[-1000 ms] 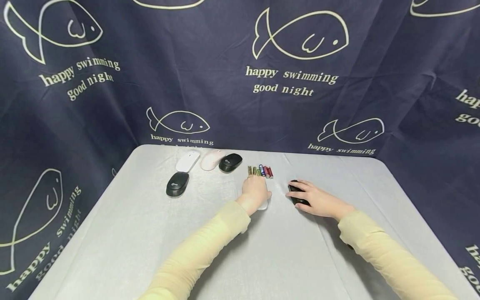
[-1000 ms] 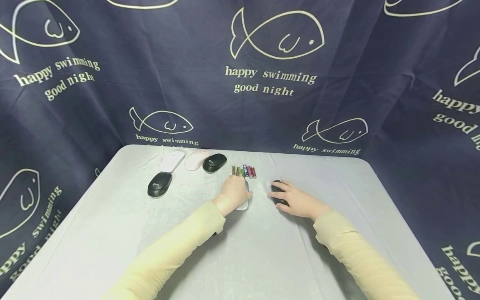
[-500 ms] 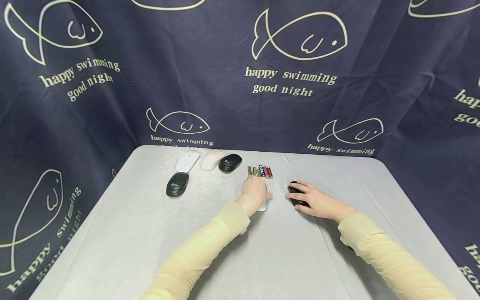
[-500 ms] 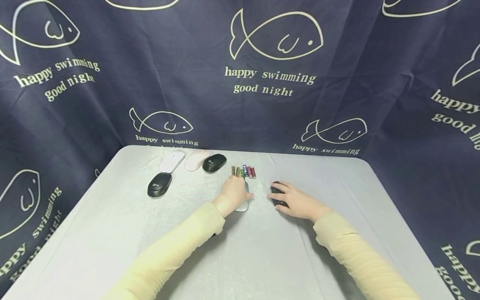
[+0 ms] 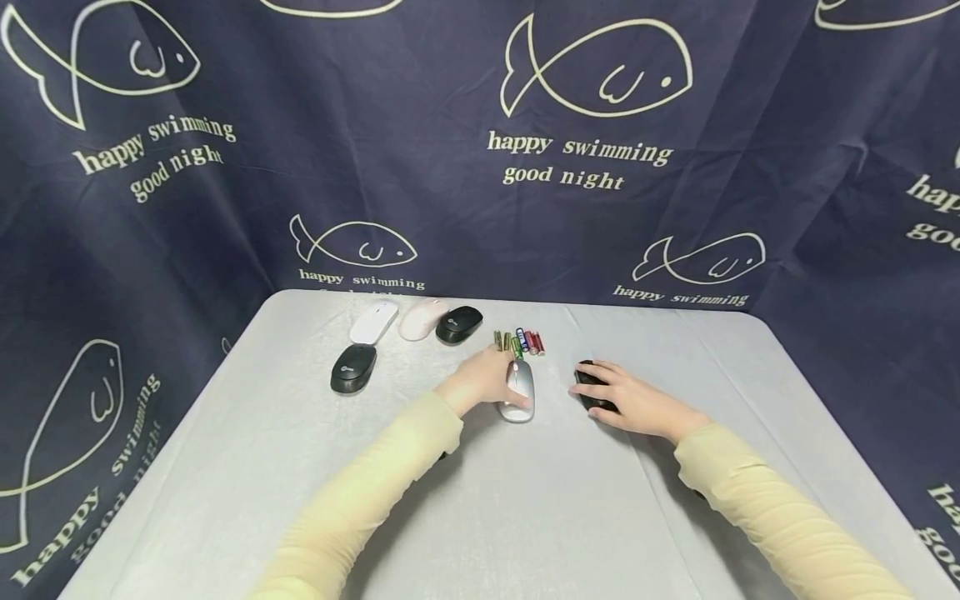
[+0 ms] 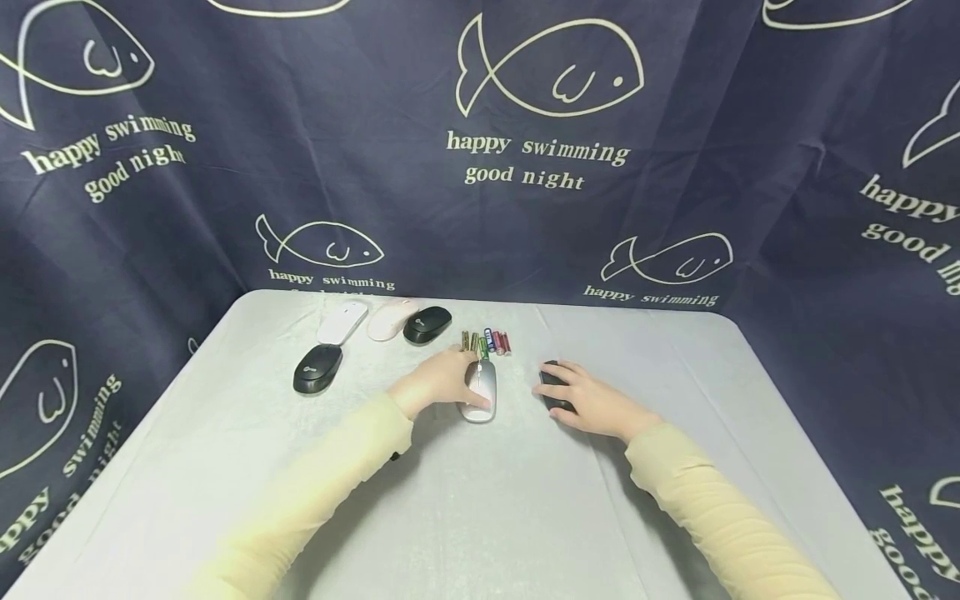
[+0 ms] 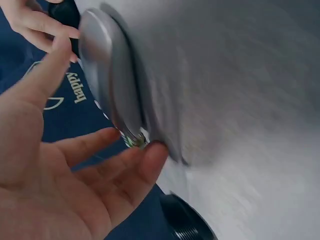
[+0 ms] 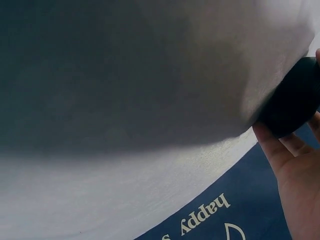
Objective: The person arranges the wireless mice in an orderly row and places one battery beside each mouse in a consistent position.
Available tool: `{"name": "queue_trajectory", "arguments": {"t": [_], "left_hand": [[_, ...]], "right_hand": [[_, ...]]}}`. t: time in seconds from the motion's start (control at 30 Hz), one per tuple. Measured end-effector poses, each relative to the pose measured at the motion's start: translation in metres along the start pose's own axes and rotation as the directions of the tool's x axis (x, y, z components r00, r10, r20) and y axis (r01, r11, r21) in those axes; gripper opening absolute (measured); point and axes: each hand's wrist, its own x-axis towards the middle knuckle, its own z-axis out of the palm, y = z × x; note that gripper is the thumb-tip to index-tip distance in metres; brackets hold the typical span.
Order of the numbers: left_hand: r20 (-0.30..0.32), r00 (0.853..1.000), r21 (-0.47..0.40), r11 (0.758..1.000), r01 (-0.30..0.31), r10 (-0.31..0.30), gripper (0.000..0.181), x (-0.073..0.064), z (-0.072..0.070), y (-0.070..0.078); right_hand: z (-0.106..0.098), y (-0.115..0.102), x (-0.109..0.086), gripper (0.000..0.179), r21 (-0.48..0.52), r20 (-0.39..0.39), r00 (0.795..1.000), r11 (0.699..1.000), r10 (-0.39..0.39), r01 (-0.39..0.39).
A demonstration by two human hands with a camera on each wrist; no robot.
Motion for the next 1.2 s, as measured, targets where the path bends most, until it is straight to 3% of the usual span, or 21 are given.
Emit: {"name": "queue_trajectory", "arguments": {"t": [0.23, 0.47, 0.8, 1.0, 1.2], "left_hand": [[0.040, 0.997, 0.061, 0.995, -0.073, 0.070, 0.107, -0.014, 0.005, -0.010], [0.003, 0.996, 0.093, 0.992, -0.089, 0.089, 0.108, -0.017, 0.010, -0.013], [-0.001, 0.993, 0.074, 0.990, -0.119, 0.119, 0.112, -0.016, 0.014, -0.020], [-0.025, 0.984, 0.062, 0.982, -0.177, 0.179, 0.113, -0.022, 0.007, -0.032], [-0.047, 0.984, 0.041, 0.985, -0.167, 0.169, 0.111, -0.033, -0.012, -0.045]], "right_hand": [[0.000, 0.001, 0.000, 0.041, -0.012, 0.000, 1.000, 1.000, -0.006, 0.006], [0.002, 0.002, 0.000, 0.041, -0.022, -0.007, 1.000, 1.000, -0.011, 0.011], [0.001, -0.001, 0.000, 0.041, -0.018, -0.008, 1.000, 1.000, -0.002, 0.002], [0.002, -0.002, -0.001, 0.041, -0.021, 0.009, 1.000, 1.000, 0.013, -0.013], [0.001, -0.002, -0.001, 0.041, -0.021, 0.011, 1.000, 1.000, 0.018, -0.018]]}}
